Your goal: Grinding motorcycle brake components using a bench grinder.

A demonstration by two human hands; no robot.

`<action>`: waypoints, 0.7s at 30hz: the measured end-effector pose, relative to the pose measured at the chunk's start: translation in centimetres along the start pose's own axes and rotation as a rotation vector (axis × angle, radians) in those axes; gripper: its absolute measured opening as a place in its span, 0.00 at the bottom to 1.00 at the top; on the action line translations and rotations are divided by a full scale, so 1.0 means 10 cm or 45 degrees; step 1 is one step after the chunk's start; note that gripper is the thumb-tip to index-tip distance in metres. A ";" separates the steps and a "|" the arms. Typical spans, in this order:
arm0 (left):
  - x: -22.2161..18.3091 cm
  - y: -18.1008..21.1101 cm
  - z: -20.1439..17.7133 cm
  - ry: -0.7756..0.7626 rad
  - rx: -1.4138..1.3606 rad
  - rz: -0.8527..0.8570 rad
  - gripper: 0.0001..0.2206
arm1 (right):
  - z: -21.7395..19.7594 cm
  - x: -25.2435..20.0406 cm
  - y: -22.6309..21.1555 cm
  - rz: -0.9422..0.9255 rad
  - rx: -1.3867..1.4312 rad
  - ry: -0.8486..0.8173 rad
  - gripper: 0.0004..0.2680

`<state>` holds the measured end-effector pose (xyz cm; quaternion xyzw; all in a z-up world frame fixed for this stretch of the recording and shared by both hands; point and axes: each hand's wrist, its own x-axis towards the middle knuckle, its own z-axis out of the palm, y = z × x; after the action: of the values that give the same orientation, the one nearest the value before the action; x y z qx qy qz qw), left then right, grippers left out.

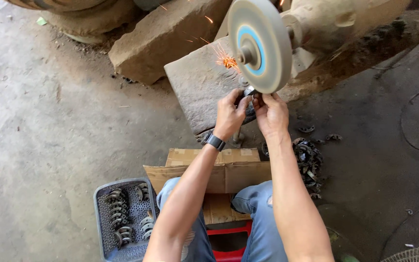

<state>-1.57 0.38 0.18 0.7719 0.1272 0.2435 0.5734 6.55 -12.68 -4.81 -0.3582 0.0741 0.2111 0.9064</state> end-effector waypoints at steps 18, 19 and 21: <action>0.00 -0.05 -0.02 0.007 -0.023 -0.023 0.07 | 0.07 0.00 0.03 -0.015 -0.034 -0.007 0.09; -0.01 -0.05 -0.07 0.012 -0.017 -0.023 0.07 | 0.13 -0.03 0.05 -0.010 -0.031 -0.012 0.09; -0.03 -0.04 -0.14 0.019 0.042 -0.031 0.07 | 0.23 -0.10 0.07 0.050 -0.047 0.035 0.07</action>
<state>-2.55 1.54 0.03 0.7777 0.1450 0.2401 0.5626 5.36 -11.00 -3.27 -0.3764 0.0897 0.2252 0.8942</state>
